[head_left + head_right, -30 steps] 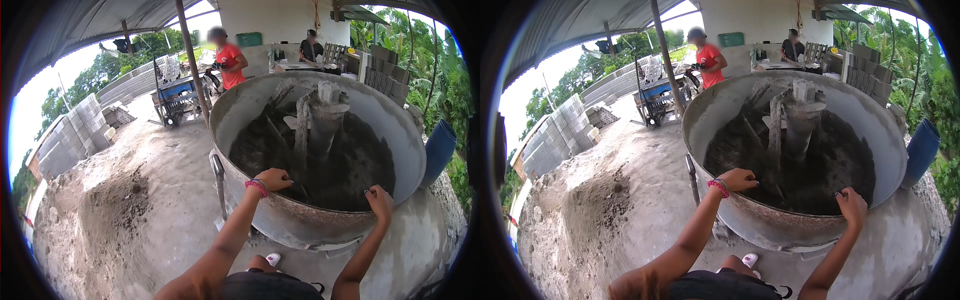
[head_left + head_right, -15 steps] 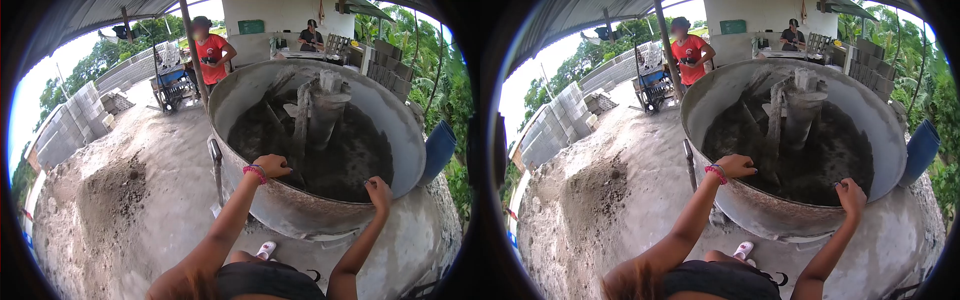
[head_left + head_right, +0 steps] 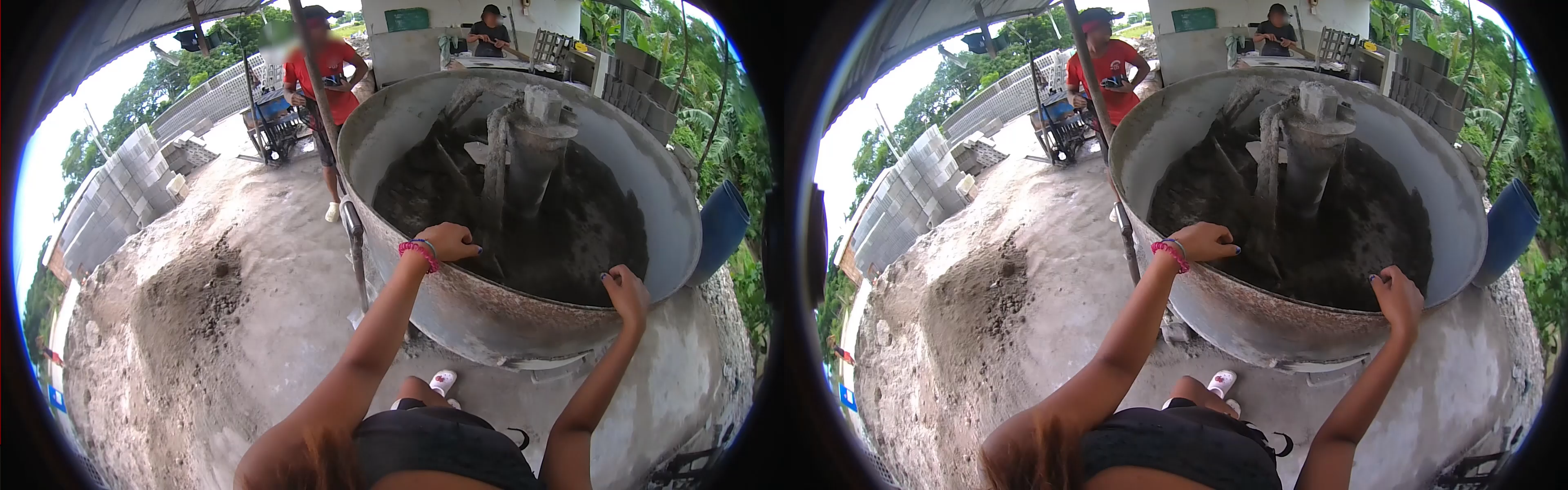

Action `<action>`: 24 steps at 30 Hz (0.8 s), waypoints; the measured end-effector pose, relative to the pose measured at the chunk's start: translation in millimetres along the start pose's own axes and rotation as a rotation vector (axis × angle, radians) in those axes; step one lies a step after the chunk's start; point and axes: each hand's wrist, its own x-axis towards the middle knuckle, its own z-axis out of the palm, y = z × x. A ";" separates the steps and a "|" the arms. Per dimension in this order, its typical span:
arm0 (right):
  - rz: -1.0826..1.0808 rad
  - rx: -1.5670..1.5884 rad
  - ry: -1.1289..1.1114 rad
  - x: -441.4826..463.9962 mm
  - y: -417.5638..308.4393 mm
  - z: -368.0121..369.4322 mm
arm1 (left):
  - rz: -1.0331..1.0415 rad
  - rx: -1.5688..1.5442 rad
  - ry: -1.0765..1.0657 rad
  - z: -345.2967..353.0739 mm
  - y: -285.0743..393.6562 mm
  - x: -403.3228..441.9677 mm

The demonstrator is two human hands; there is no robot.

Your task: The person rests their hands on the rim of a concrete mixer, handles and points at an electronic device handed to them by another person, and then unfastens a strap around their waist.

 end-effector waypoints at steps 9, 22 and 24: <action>-0.008 0.004 0.004 5.0 5.0 3.6 | -0.020 0.044 -0.020 -1.1 2.5 -2.0; 0.023 0.015 -0.008 1.3 0.3 1.8 | -0.007 0.025 -0.049 1.3 -1.5 1.3; 0.010 0.011 -0.023 1.5 0.5 1.8 | -0.003 -0.031 -0.064 2.4 -6.7 5.9</action>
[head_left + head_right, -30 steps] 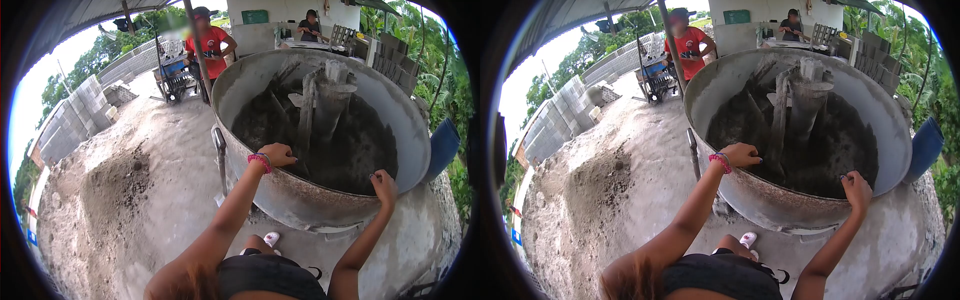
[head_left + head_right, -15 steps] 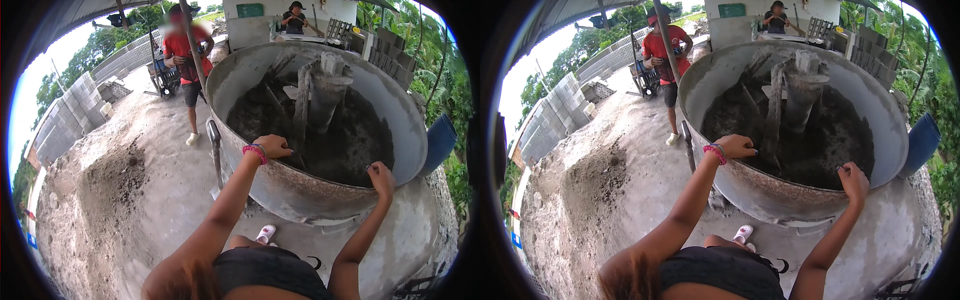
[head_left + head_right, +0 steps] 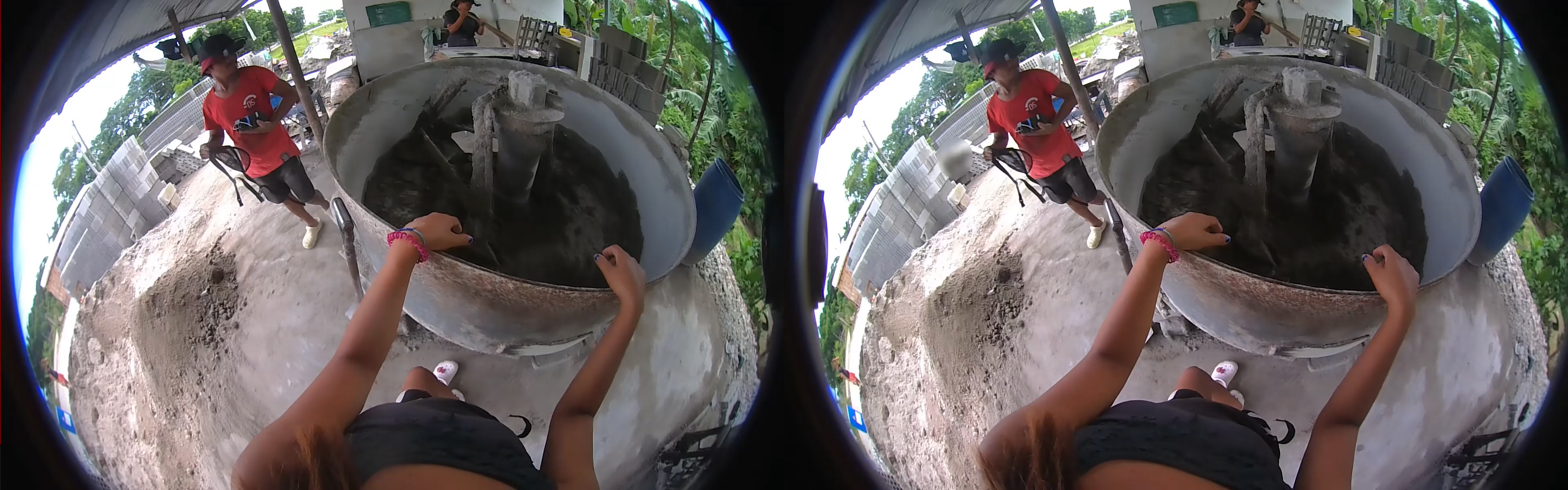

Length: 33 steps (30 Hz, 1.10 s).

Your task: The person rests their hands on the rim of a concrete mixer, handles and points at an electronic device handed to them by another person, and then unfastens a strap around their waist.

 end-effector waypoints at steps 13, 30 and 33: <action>0.026 -0.008 -0.025 0.6 -3.1 -1.2 | 0.021 0.002 0.056 4.3 -5.8 5.2; -0.048 0.024 0.078 1.5 4.2 3.2 | 0.044 0.003 0.038 2.1 -3.1 4.0; -0.049 0.041 0.087 1.1 4.0 3.1 | 0.045 0.007 0.034 1.3 1.1 0.5</action>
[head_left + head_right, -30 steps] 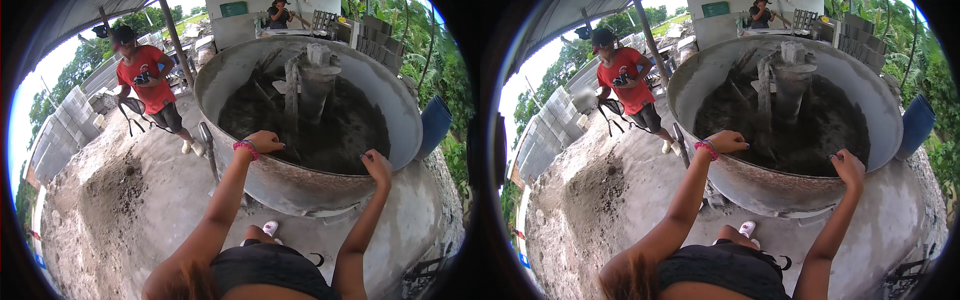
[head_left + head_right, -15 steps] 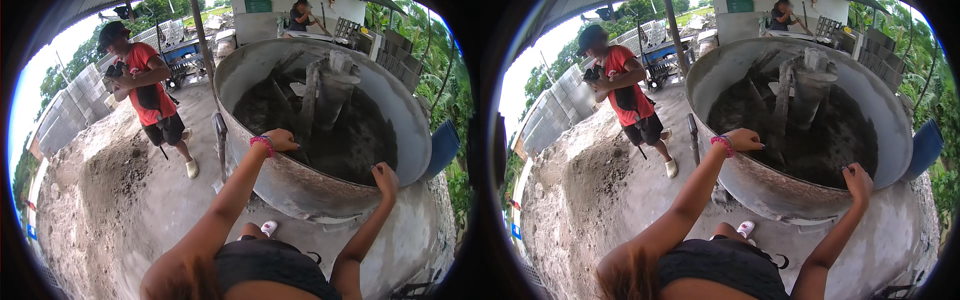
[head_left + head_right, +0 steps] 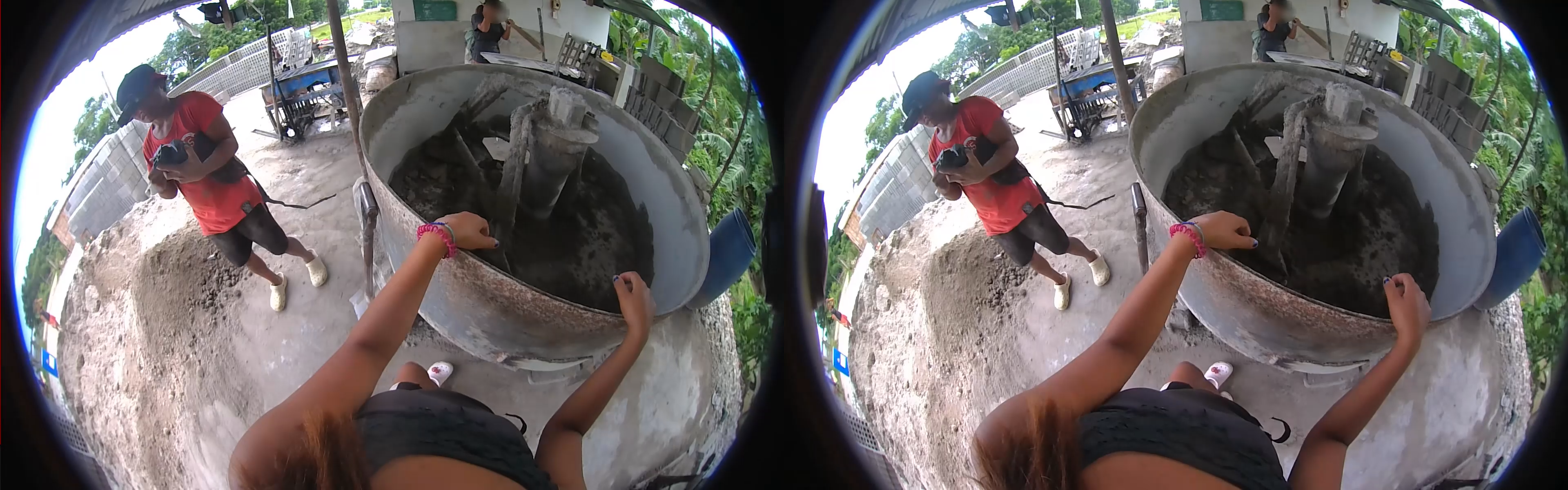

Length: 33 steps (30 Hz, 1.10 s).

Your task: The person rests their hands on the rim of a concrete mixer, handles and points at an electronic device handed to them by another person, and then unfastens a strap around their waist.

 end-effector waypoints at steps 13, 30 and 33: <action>-0.027 -0.070 -0.049 2.2 0.5 0.1 | -0.033 0.063 0.014 0.8 2.0 -0.5; -0.065 -0.054 -0.021 8.6 15.8 12.1 | -0.035 0.032 0.013 1.1 0.0 0.8; -0.061 -0.054 -0.033 9.3 14.7 10.9 | -0.017 0.044 0.020 2.5 -3.1 4.0</action>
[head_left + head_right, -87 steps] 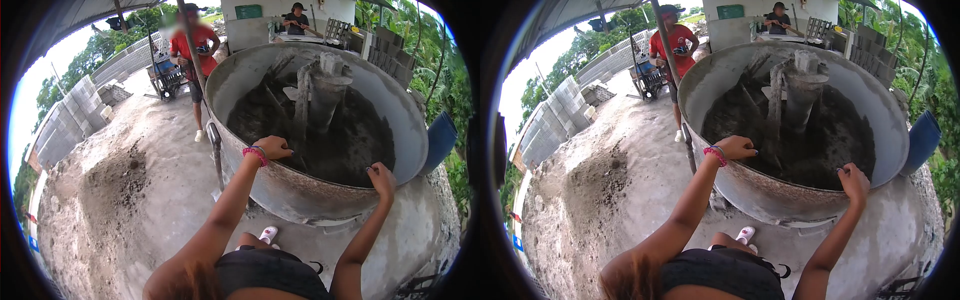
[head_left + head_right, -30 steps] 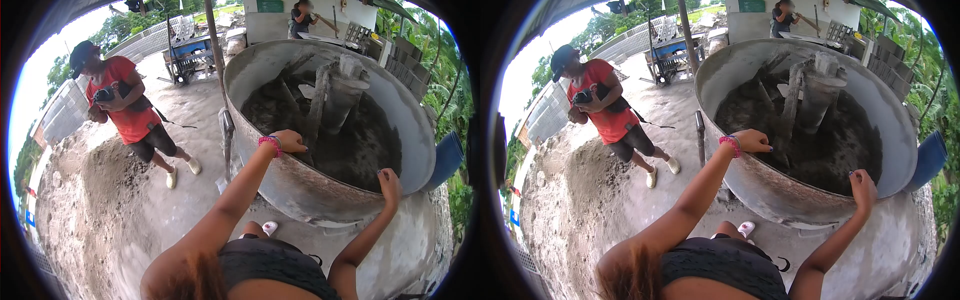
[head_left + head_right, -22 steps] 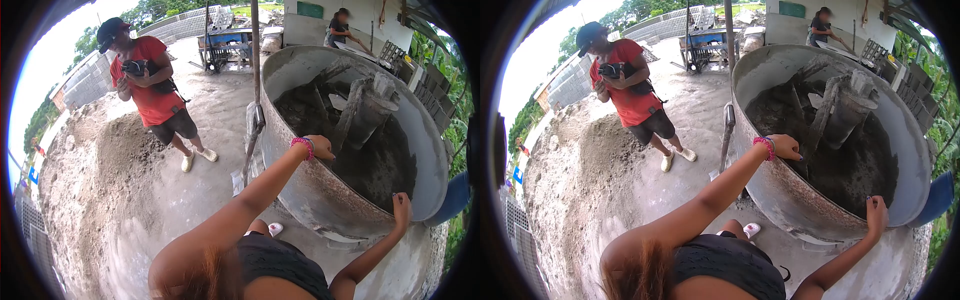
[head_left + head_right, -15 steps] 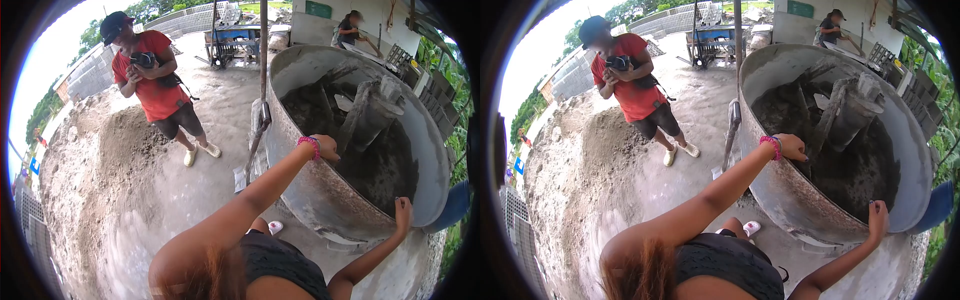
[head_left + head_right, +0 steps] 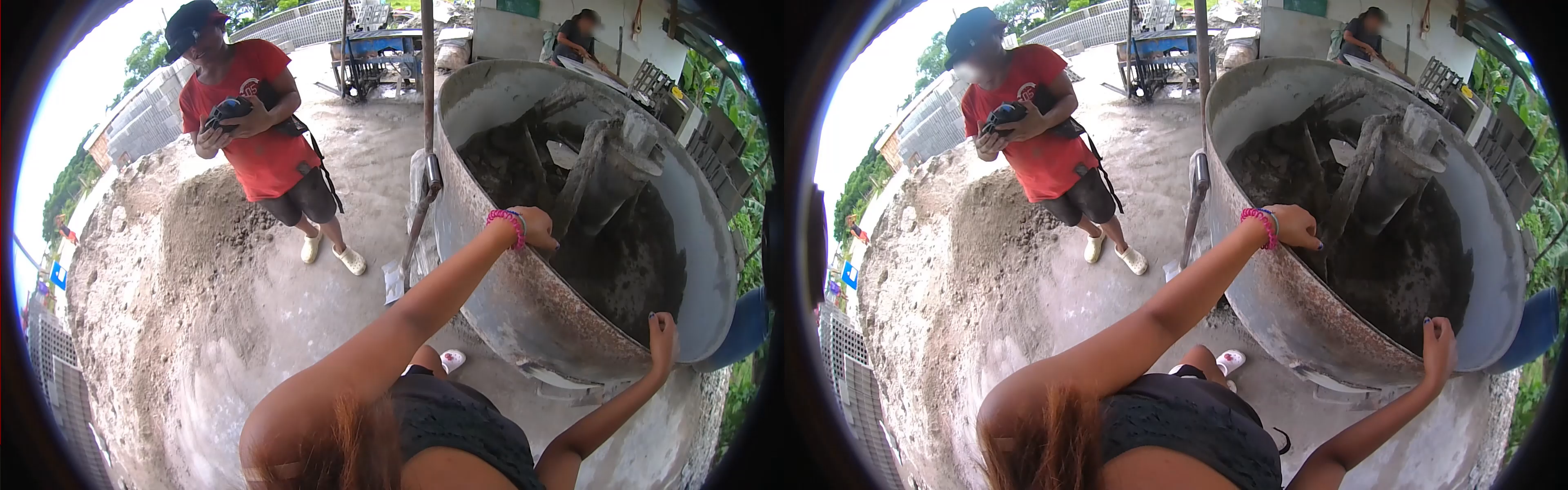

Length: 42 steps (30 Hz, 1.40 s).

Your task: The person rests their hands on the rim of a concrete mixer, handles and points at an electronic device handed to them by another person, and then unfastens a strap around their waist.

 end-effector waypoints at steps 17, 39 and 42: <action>0.010 0.022 0.019 1.2 0.9 -0.3 | -0.029 0.005 0.012 1.9 1.4 0.1; -0.058 0.134 -0.035 8.9 13.4 5.6 | -0.025 0.008 0.049 0.5 6.3 -4.4; -0.046 0.119 -0.019 9.1 9.4 7.4 | 0.120 -0.125 0.318 -10.4 12.5 -20.2</action>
